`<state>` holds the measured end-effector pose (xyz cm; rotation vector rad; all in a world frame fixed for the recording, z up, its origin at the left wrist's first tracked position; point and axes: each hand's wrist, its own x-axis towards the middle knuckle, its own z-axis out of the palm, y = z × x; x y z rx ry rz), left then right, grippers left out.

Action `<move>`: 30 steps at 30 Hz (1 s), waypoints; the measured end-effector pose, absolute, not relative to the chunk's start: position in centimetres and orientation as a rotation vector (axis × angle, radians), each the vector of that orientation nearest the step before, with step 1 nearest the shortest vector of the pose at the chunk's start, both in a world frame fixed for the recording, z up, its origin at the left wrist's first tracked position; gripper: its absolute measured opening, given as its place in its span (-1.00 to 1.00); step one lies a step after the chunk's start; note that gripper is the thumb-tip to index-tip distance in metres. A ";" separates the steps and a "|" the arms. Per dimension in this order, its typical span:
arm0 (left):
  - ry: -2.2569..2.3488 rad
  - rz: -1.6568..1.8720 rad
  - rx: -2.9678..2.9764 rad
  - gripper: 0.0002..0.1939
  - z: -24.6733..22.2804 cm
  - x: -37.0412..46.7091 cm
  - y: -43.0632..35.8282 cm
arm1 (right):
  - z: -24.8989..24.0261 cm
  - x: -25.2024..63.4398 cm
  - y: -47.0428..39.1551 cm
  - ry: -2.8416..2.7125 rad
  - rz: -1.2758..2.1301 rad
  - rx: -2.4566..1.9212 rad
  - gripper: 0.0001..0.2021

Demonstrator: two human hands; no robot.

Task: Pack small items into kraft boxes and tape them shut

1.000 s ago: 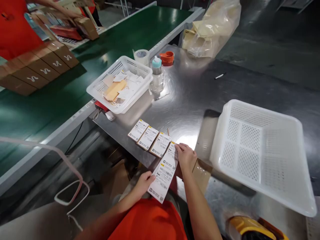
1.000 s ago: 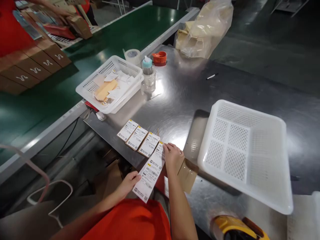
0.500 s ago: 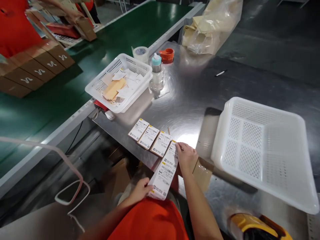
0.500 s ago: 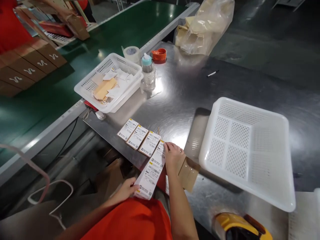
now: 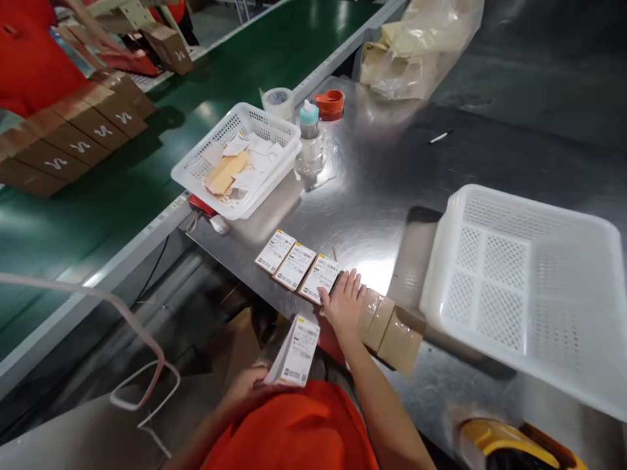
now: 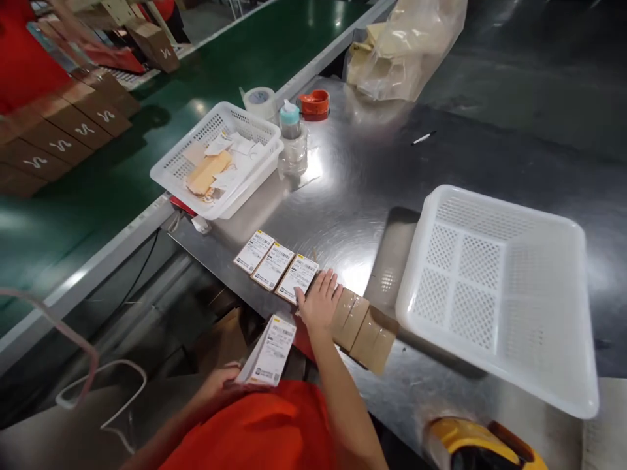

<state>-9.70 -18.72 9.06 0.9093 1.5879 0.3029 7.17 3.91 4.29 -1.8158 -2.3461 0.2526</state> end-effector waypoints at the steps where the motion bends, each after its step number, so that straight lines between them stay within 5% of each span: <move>1: 1.572 0.343 0.959 -0.49 9.7 -10.1 -18.6 | 4.3 7.1 3.9 -2.345 0.263 -1.826 -0.18; 8: 1.530 0.597 1.170 -0.73 14.8 -10.3 -16.2 | 5.1 7.7 4.9 -2.127 0.623 -1.818 -0.23; 16: 1.303 0.697 1.141 -0.79 15.1 -7.0 -12.8 | 11.6 11.9 1.7 -1.321 1.586 -1.236 -0.55; 19: 1.421 0.553 1.091 -0.75 12.5 -6.2 -12.4 | 13.0 13.5 0.1 -1.208 1.513 -1.351 -0.61; 24: 1.506 0.785 1.000 -0.28 11.3 -3.2 -9.1 | 13.9 15.5 -3.2 -1.319 1.370 -1.482 -0.68; 30: 1.317 0.829 0.787 -0.65 11.9 2.3 -5.4 | 13.3 16.9 -4.7 -1.392 1.135 -1.496 -0.77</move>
